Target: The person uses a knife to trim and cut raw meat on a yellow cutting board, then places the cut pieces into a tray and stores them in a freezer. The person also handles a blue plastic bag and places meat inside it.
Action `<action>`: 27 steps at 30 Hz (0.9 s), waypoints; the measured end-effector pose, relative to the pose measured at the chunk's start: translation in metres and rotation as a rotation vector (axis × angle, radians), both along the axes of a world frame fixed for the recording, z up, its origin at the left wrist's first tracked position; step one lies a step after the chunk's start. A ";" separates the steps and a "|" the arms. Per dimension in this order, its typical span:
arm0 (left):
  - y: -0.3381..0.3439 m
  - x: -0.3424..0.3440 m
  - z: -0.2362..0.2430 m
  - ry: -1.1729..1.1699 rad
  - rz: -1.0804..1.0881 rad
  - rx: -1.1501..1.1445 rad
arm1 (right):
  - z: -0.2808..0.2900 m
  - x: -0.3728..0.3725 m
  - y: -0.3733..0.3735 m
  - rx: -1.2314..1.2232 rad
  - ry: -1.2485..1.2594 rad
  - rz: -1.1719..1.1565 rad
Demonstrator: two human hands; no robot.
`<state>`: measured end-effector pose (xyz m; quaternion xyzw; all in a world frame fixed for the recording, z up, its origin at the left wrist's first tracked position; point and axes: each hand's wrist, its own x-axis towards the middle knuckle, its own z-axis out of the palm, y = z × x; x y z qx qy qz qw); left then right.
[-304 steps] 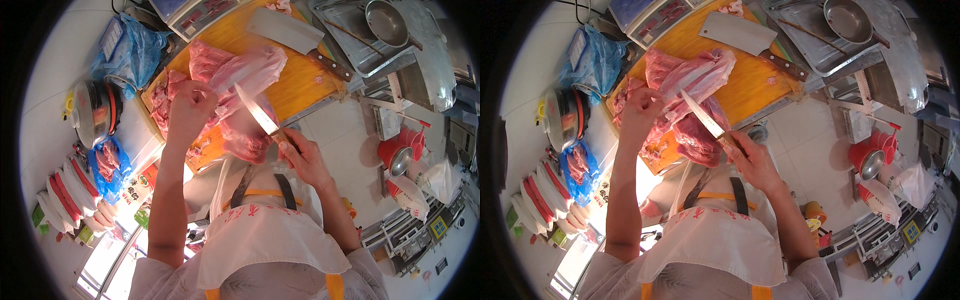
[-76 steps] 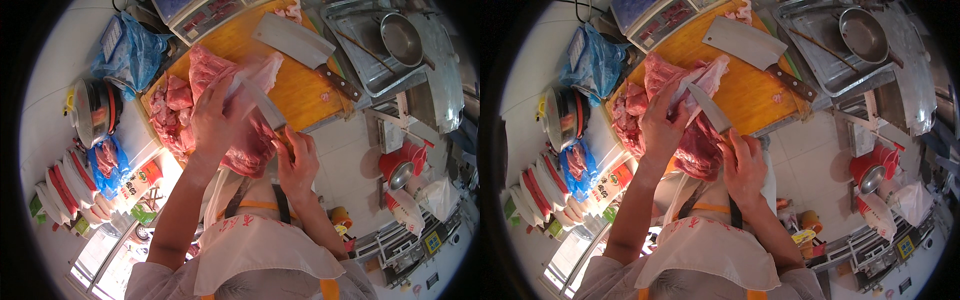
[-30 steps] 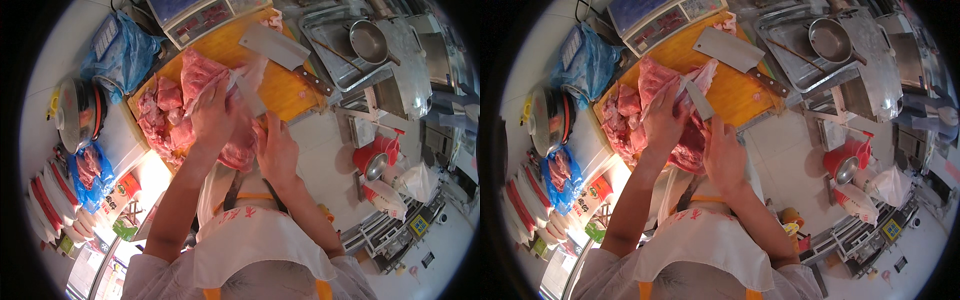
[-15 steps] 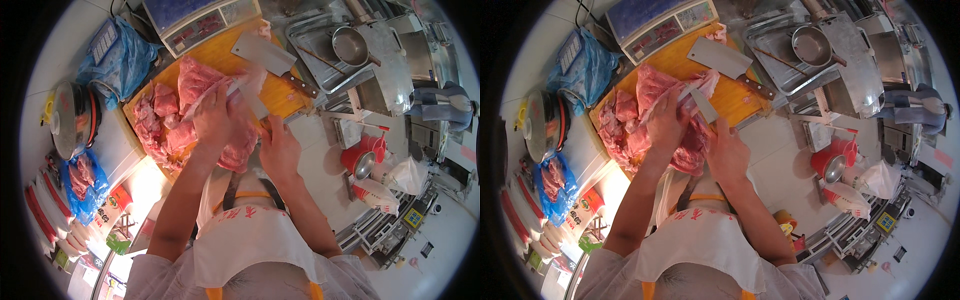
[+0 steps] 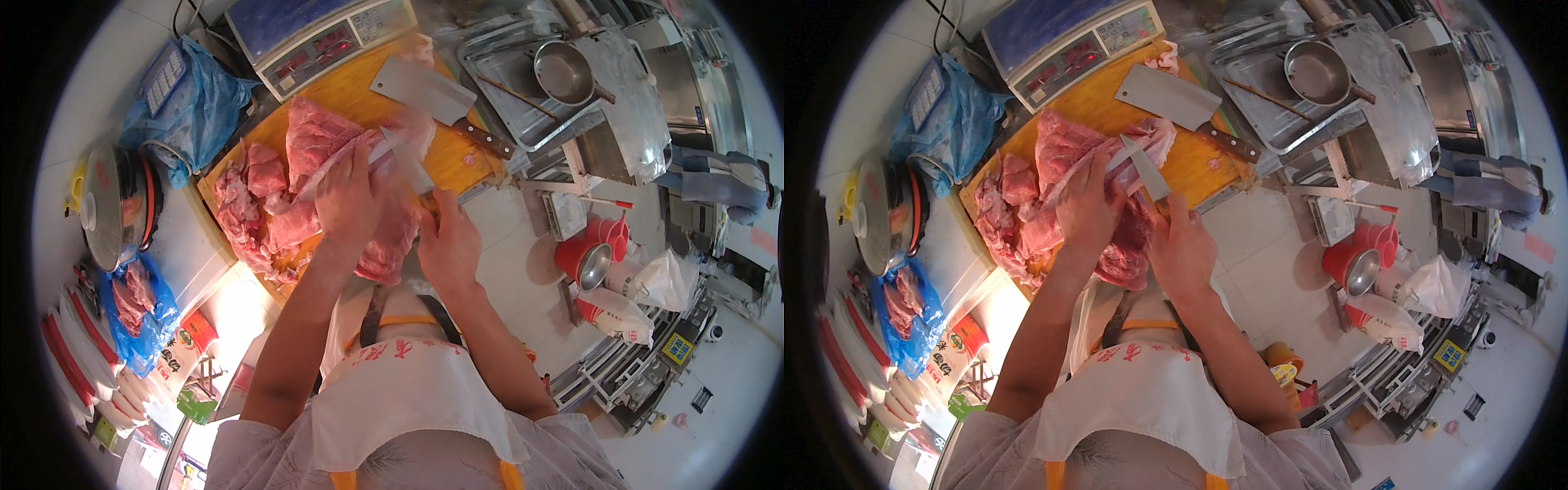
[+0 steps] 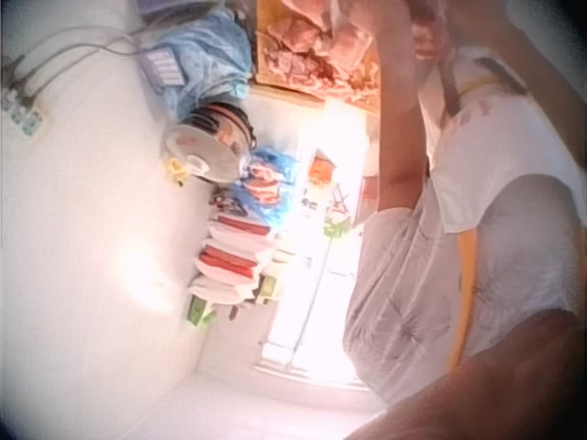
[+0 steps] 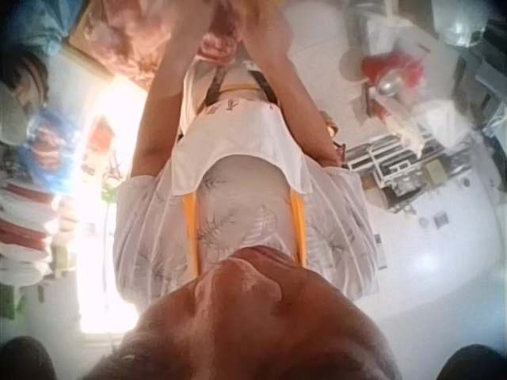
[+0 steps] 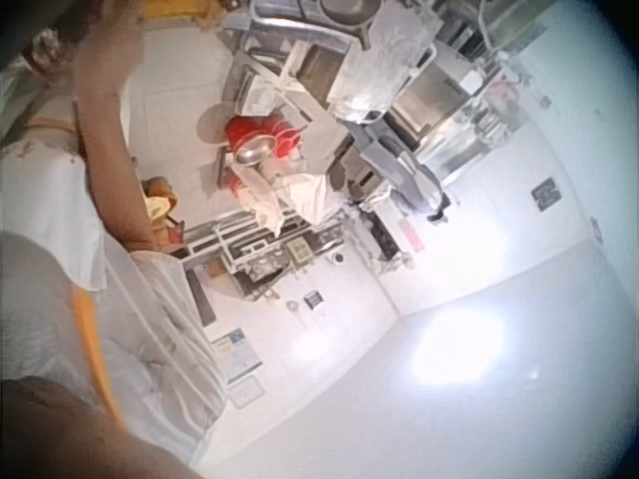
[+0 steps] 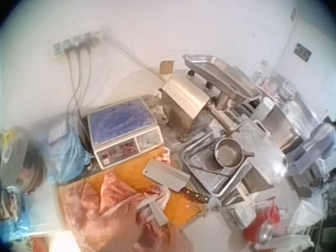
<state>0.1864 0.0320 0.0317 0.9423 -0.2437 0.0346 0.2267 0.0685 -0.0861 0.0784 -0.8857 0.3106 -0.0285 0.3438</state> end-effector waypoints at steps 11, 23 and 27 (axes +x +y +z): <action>-0.008 0.000 0.000 -0.041 0.001 0.050 | 0.000 0.006 -0.014 -0.032 -0.003 0.012; -0.005 -0.003 0.002 -0.057 -0.025 -0.002 | 0.018 0.003 -0.015 -0.072 0.112 -0.009; 0.001 -0.003 0.000 -0.085 -0.027 0.005 | 0.011 -0.013 -0.017 -0.023 0.036 -0.029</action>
